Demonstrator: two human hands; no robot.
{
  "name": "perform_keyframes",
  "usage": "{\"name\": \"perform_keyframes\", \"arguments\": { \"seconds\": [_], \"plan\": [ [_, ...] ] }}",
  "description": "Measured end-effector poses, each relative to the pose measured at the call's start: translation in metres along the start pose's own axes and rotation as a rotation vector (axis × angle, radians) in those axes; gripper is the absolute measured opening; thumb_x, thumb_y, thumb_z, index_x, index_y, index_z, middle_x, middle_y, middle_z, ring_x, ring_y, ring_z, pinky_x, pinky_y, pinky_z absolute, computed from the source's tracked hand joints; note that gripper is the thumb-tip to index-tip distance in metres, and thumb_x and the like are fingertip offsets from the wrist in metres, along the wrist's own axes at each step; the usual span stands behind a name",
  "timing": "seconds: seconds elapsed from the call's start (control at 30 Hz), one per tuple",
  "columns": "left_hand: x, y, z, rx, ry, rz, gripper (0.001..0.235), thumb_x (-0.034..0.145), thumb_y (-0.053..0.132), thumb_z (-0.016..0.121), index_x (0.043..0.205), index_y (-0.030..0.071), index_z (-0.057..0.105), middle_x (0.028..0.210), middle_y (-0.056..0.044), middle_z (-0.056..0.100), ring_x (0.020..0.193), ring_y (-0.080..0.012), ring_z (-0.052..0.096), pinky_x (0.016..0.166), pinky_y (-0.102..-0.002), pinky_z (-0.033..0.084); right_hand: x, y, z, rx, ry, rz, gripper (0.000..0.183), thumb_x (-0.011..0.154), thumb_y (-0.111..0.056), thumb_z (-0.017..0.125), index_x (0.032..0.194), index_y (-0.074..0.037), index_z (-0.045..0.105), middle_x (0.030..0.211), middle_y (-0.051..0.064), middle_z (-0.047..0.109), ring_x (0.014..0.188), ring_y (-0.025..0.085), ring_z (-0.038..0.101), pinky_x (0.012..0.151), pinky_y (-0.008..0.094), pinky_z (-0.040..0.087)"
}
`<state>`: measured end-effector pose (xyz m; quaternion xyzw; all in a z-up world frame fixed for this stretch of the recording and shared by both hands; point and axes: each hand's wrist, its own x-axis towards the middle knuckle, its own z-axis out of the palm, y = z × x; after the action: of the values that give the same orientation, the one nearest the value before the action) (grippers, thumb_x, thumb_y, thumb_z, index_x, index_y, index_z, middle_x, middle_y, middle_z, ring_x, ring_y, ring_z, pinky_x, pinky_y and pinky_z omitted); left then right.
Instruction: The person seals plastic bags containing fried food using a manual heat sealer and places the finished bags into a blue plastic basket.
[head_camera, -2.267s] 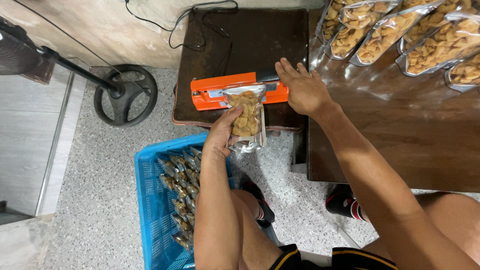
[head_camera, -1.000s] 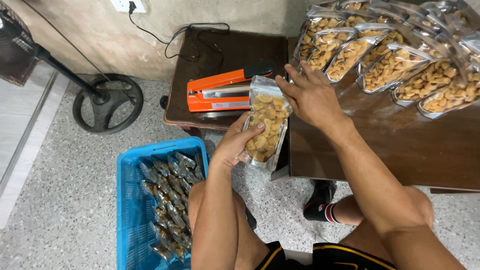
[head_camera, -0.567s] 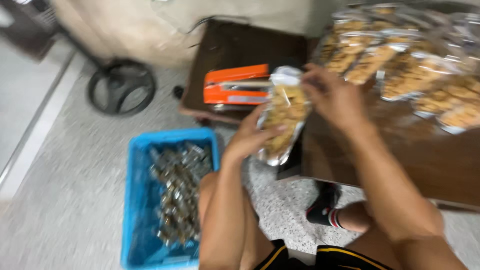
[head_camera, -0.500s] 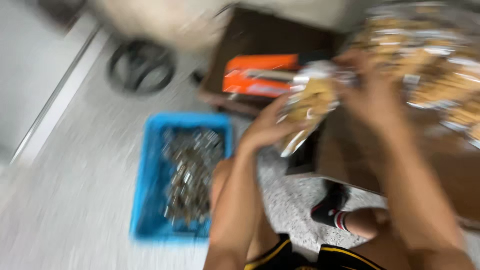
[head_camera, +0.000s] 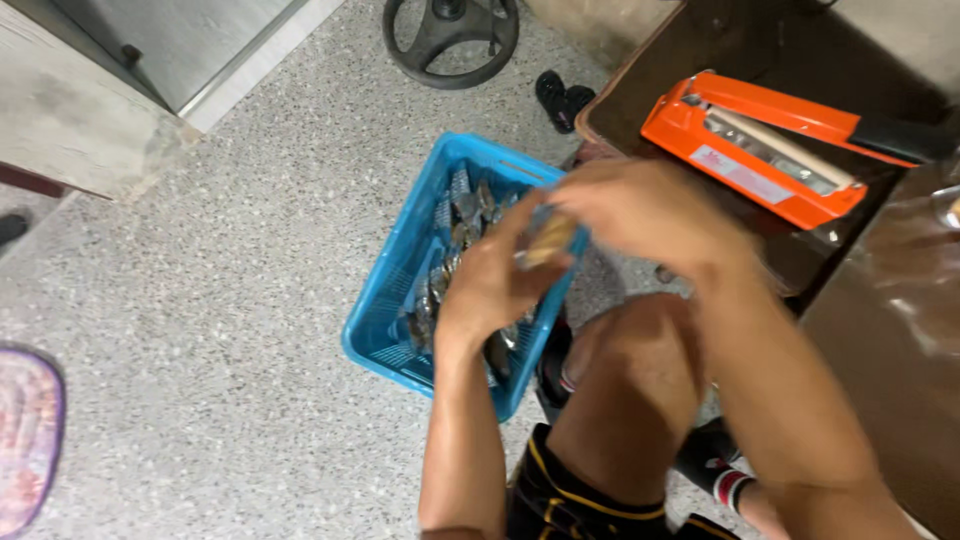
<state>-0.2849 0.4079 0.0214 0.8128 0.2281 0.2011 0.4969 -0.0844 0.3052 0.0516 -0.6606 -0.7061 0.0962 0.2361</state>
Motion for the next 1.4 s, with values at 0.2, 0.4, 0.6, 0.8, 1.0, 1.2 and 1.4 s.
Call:
{"name": "perform_keyframes", "arguments": {
  "seconds": [0.2,0.4,0.6,0.8,1.0,1.2,1.4],
  "plan": [
    [-0.009,-0.079,-0.023,0.311,0.203,-0.420,0.056,0.090,0.032,0.071,0.141,0.013,0.058,0.109,-0.025,0.073,0.105,-0.0426,0.069,0.087,-0.051,0.056,0.090,-0.019,0.134,-0.017,-0.295,-0.016,0.025,0.077,-0.003,0.067,0.102,-0.007,0.072,0.105,0.010,0.073,0.100,0.029,0.071,0.085,0.040,0.058],
    [-0.013,-0.182,-0.005,0.410,0.400,-0.443,0.043,0.096,0.020,0.061,0.138,0.013,0.063,0.120,-0.021,0.072,0.104,-0.0414,0.071,0.085,-0.050,0.057,0.107,0.008,0.253,-0.089,-0.117,-0.133,0.013,0.087,-0.008,0.065,0.096,-0.003,0.073,0.117,0.012,0.072,0.121,0.029,0.066,0.121,0.042,0.040],
    [-0.010,-0.256,0.021,0.422,0.528,-0.382,0.048,0.092,0.021,0.069,0.137,0.009,0.059,0.131,-0.020,0.067,0.107,-0.0406,0.069,0.084,-0.048,0.058,0.108,0.027,0.319,-0.176,-0.104,-0.083,0.028,0.091,-0.015,0.057,0.107,0.001,0.073,0.129,0.014,0.069,0.134,0.034,0.056,0.122,0.044,0.035],
    [0.005,-0.297,0.051,0.399,0.560,-0.500,0.044,0.091,0.022,0.070,0.132,0.008,0.061,0.124,-0.017,0.069,0.103,-0.0359,0.069,0.081,-0.044,0.057,0.094,0.027,0.349,-0.272,-0.205,0.129,0.043,0.090,-0.021,0.050,0.124,-0.002,0.068,0.147,0.013,0.056,0.141,0.035,0.042,0.115,0.053,0.031],
    [0.020,-0.356,0.055,0.601,0.425,-0.584,0.038,0.092,0.018,0.068,0.127,0.005,0.063,0.117,-0.015,0.069,0.099,-0.0312,0.067,0.078,-0.041,0.056,0.093,0.026,0.430,-0.070,-0.454,0.612,0.056,0.103,-0.039,0.031,0.150,-0.013,0.048,0.162,0.007,0.042,0.152,0.027,0.032,0.125,0.050,0.021],
    [0.023,-0.384,0.063,0.758,0.269,-0.625,0.031,0.093,0.014,0.066,0.121,0.002,0.065,0.110,-0.014,0.069,0.094,-0.0265,0.064,0.075,-0.038,0.054,0.117,0.033,0.422,-0.176,-0.399,0.728,0.055,0.094,-0.040,0.031,0.142,-0.024,0.053,0.162,-0.001,0.039,0.150,0.028,0.027,0.112,0.056,0.030],
    [0.038,-0.326,0.028,0.700,0.412,-0.571,0.025,0.094,0.011,0.064,0.116,-0.001,0.067,0.103,-0.012,0.069,0.089,-0.0218,0.062,0.072,-0.035,0.052,0.140,0.005,0.367,-0.074,-0.288,0.444,0.039,0.102,-0.031,0.044,0.140,-0.033,0.056,0.145,-0.002,0.055,0.127,0.024,0.051,0.094,0.048,0.051]
  ]
}}
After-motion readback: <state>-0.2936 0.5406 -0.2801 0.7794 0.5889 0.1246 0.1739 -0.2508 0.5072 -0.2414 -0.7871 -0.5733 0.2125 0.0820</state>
